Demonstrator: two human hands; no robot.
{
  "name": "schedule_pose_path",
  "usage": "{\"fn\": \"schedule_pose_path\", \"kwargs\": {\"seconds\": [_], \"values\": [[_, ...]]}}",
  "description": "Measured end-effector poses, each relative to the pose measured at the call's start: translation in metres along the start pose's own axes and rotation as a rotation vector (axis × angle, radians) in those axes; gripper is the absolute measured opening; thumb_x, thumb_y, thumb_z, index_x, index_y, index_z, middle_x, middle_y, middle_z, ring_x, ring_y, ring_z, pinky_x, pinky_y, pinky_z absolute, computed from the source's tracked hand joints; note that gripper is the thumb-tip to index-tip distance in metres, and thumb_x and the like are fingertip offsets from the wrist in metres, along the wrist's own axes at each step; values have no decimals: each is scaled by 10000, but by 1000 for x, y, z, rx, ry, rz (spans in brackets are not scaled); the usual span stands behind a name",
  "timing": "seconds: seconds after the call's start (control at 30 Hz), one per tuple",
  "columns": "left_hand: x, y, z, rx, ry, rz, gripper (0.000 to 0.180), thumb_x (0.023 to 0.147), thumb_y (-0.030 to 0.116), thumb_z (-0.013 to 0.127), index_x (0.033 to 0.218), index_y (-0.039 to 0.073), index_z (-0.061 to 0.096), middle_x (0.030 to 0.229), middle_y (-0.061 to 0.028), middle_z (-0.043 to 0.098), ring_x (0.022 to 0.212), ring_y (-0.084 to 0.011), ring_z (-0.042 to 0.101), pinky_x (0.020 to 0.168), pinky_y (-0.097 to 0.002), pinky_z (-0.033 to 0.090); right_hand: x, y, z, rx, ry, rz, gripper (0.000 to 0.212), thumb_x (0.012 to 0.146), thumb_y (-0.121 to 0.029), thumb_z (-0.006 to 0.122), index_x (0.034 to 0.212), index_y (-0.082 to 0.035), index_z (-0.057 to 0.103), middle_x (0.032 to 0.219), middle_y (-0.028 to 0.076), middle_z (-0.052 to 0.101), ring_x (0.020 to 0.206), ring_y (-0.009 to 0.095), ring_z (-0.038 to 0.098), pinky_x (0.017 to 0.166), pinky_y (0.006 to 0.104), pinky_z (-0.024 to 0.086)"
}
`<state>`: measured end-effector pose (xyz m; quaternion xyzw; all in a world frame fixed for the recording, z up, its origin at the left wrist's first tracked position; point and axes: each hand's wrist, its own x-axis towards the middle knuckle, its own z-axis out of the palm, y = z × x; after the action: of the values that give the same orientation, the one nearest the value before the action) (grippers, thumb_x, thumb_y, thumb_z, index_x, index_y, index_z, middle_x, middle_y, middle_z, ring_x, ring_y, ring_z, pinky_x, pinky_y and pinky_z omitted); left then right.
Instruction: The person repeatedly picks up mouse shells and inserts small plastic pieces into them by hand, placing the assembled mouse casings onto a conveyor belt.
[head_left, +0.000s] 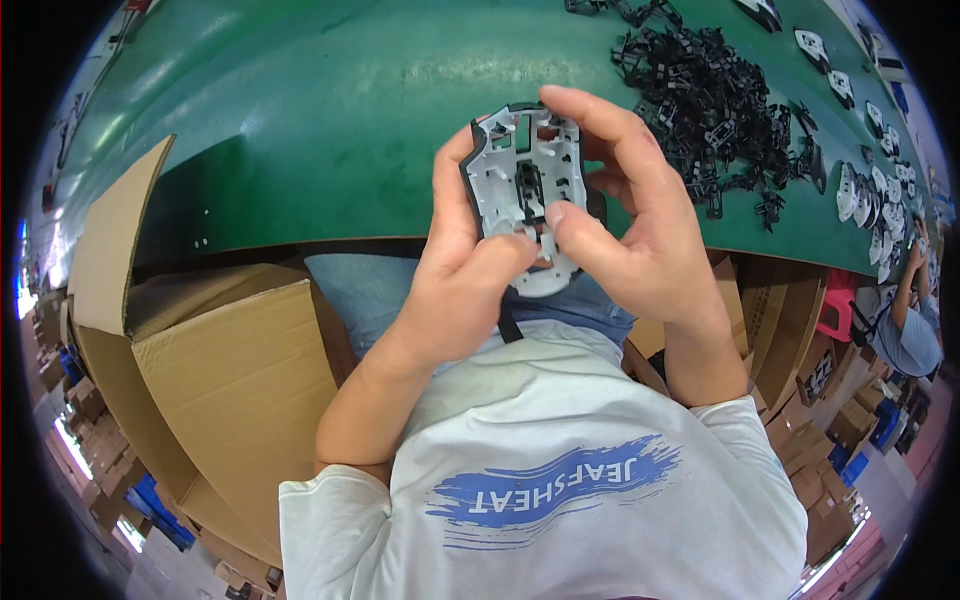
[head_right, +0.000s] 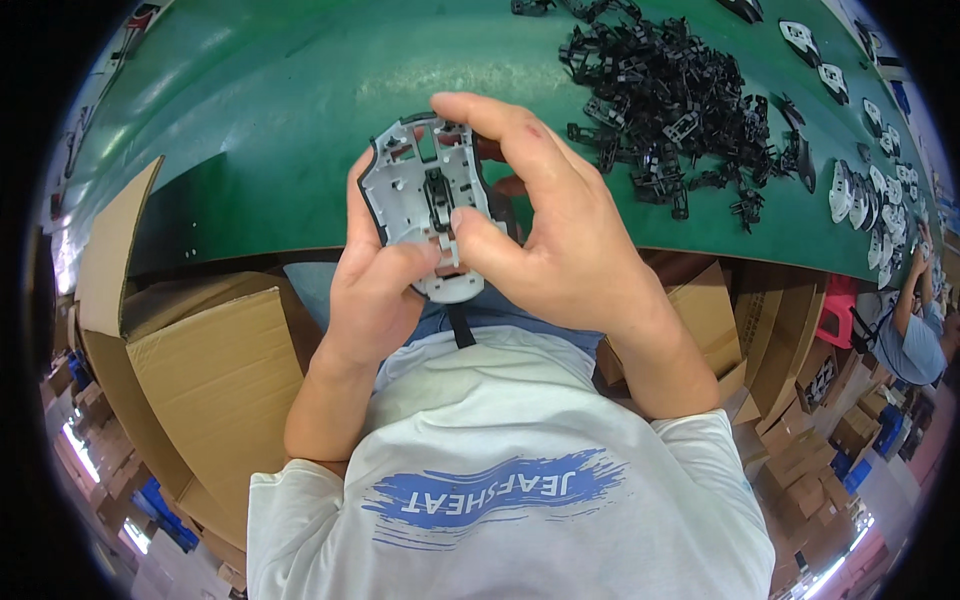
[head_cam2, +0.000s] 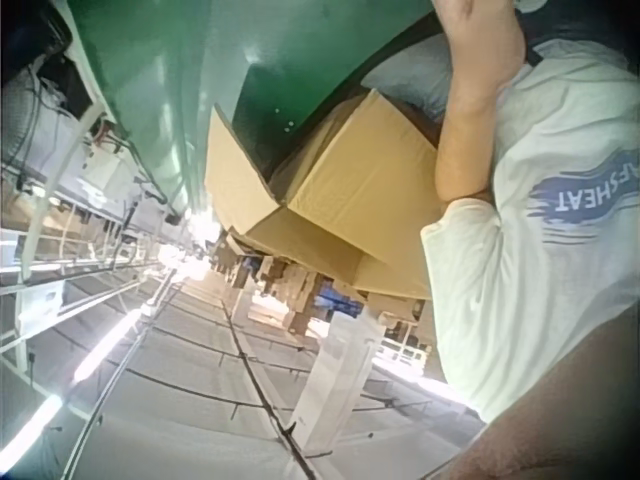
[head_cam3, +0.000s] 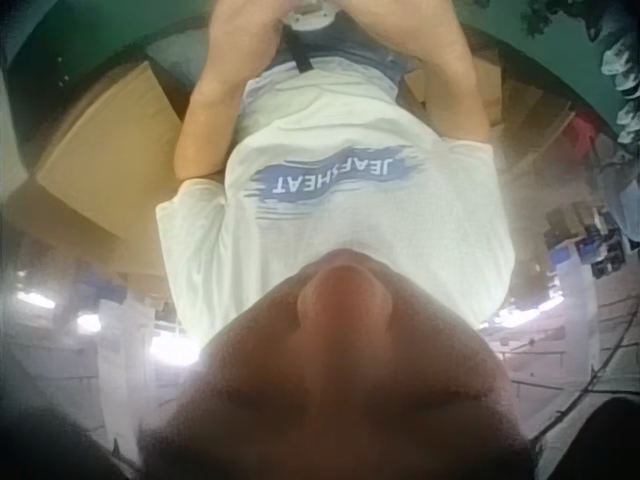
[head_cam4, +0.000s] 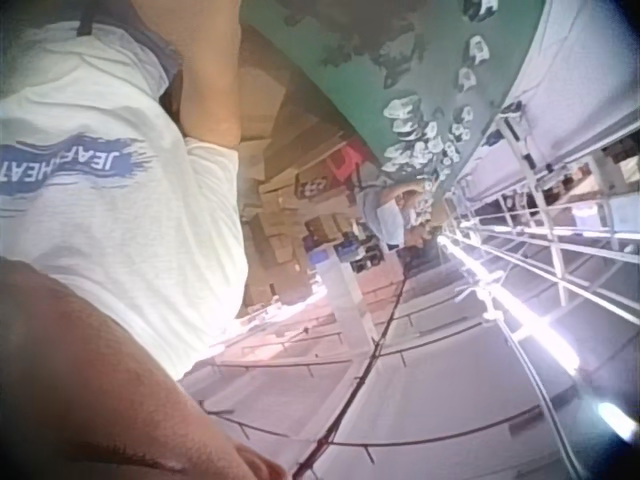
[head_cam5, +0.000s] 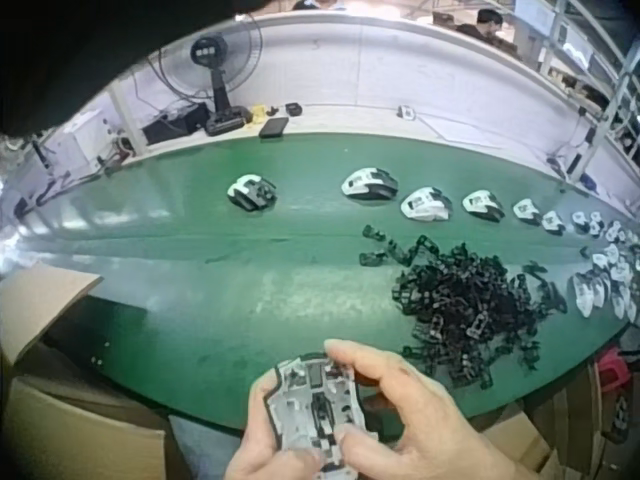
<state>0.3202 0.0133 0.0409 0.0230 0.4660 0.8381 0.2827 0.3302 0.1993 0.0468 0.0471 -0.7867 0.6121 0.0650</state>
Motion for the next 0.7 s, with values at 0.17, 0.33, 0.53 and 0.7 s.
{"fn": "schedule_pose_path", "kwargs": {"seconds": [0.17, 0.33, 0.53, 0.7], "values": [[-3, -9, 3, 309, 123, 221, 681, 974, -78, 438, 1627, -31, 250, 1435, -179, 592, 1250, -224, 644, 1075, -379, 543, -2, -5, 7, -31, -62, 46, 753, 847, 78, 704, 1576, -32, 551, 1495, 85, 588, 1281, 197, 656, 1069, 361, 557], [-1, -24, -5, 363, 165, 294, 679, 954, -92, 428, 1612, -54, 264, 1427, -205, 601, 1260, -244, 647, 1093, -395, 540, -8, 5, 21, 105, -54, 82, 775, 859, 94, 688, 1604, -30, 511, 1537, 105, 527, 1324, 203, 632, 1048, 340, 585], [2, -32, -10, 579, 161, 462, 712, 926, -107, 462, 1616, -42, 301, 1407, -188, 613, 1253, -226, 636, 1119, -376, 502, -13, 10, 24, 38, -36, 36, 762, 869, 134, 672, 1597, -20, 507, 1552, 114, 510, 1378, 214, 596, 1049, 333, 601], [1, -35, -15, 597, 161, 448, 710, 922, -105, 467, 1613, -33, 323, 1439, -185, 595, 1292, -228, 617, 1143, -375, 481, -15, 13, 26, 5, -40, -21, 755, 884, 152, 664, 1599, -24, 500, 1562, 109, 505, 1377, 216, 597, 1056, 344, 611]]}}
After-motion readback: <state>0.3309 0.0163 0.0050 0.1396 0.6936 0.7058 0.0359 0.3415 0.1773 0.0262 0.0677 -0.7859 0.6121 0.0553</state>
